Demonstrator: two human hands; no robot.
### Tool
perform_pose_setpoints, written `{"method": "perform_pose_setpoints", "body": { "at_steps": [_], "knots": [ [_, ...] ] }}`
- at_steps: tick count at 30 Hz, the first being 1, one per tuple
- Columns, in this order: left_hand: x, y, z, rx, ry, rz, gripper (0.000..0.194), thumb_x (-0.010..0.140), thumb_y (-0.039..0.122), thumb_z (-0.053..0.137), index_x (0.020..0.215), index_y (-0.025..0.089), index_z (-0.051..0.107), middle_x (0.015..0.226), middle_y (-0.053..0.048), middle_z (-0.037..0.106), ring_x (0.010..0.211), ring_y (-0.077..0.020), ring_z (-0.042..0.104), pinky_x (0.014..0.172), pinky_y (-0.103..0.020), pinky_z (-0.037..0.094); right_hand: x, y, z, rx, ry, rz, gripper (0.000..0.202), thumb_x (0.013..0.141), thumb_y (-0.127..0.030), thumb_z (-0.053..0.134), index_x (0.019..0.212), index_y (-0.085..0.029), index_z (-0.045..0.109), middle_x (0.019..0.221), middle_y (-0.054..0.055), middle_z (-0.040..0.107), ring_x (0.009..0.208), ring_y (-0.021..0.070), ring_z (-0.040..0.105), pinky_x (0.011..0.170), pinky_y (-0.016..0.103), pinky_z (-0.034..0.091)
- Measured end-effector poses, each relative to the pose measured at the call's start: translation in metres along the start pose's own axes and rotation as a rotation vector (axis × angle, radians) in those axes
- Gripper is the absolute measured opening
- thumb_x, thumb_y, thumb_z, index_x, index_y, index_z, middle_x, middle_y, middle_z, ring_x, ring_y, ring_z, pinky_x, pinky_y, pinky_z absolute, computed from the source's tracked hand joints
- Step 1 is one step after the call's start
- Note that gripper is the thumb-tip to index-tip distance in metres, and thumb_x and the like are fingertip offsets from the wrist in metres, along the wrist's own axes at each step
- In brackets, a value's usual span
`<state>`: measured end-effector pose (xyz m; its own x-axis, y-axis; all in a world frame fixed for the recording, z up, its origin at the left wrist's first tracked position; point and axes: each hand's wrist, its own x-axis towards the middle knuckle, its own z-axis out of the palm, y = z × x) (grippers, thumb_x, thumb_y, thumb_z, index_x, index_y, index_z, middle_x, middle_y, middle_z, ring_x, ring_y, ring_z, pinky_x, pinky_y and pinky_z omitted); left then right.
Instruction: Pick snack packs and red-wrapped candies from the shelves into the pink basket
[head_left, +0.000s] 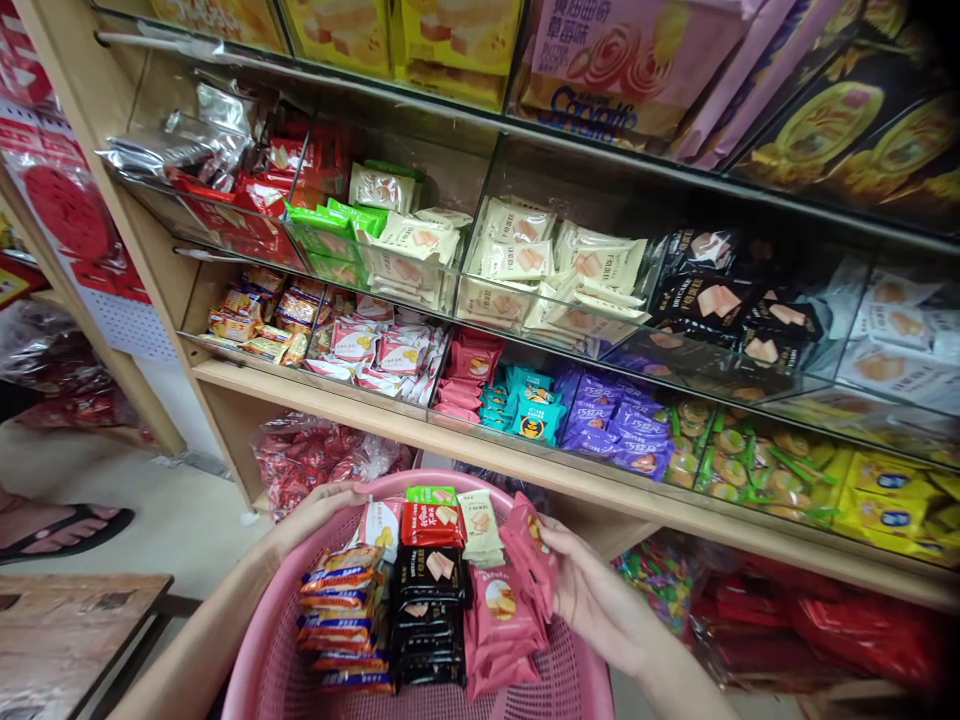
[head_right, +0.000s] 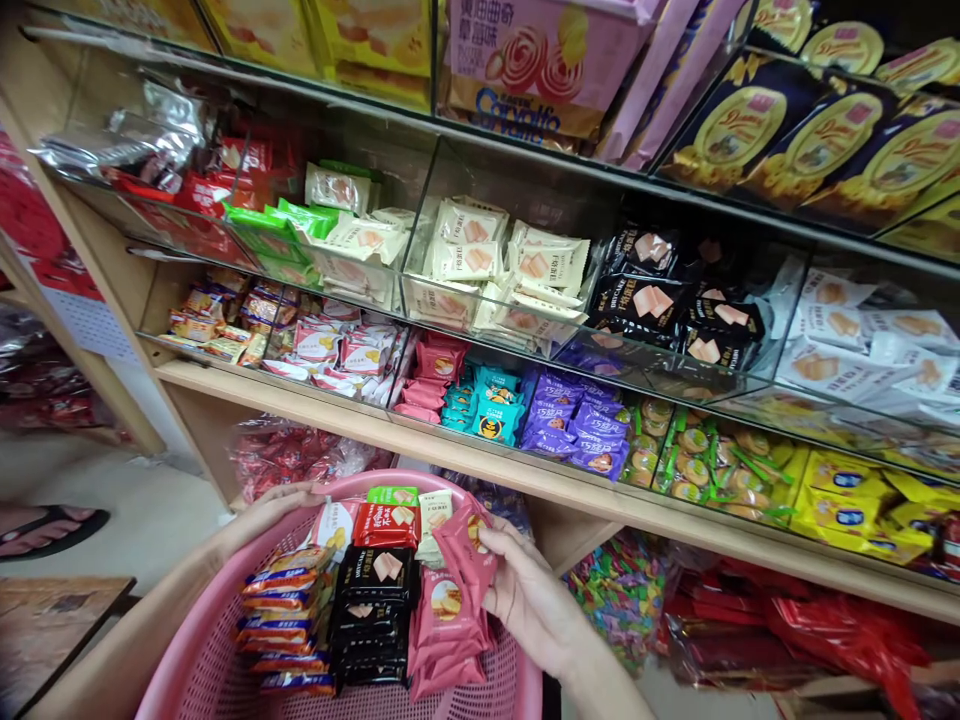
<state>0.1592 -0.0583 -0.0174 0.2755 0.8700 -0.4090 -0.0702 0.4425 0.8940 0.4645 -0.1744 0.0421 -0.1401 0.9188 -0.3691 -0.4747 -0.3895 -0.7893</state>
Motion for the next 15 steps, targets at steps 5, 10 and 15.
{"method": "perform_pose_setpoints", "body": {
  "at_steps": [5,10,15],
  "knots": [
    [-0.002,0.001,0.002,0.032,-0.004,0.019,0.025,0.063,0.032,0.072,0.077,0.015,0.062,0.070,-0.005,0.068,0.058,-0.0157,0.060,0.053,-0.022,0.045,-0.006,-0.015,-0.001,-0.306,-0.066,-0.051,0.046,0.070,-0.024,0.072,0.109,-0.025,0.048,0.104,0.001,0.063,0.091,0.0162,0.062,0.082,0.033,0.050],
    [0.001,-0.002,-0.001,0.030,0.001,0.017,0.023,0.064,0.032,0.072,0.075,0.015,0.060,0.067,-0.003,0.066,0.056,-0.0150,0.059,0.052,-0.022,0.044,-0.012,-0.034,0.004,-0.545,-0.151,-0.030,0.052,0.067,-0.027,0.074,0.111,-0.024,0.047,0.101,0.004,0.064,0.095,0.0209,0.061,0.087,0.038,0.047],
    [0.006,-0.006,-0.004,0.031,0.038,0.005,0.024,0.064,0.031,0.071,0.077,0.014,0.060,0.067,-0.004,0.066,0.056,-0.0156,0.059,0.052,-0.023,0.045,-0.009,-0.040,0.005,-0.508,-0.190,0.006,0.039,0.074,-0.032,0.069,0.107,-0.021,0.053,0.101,0.006,0.066,0.095,0.0203,0.062,0.087,0.036,0.047]
  ]
}}
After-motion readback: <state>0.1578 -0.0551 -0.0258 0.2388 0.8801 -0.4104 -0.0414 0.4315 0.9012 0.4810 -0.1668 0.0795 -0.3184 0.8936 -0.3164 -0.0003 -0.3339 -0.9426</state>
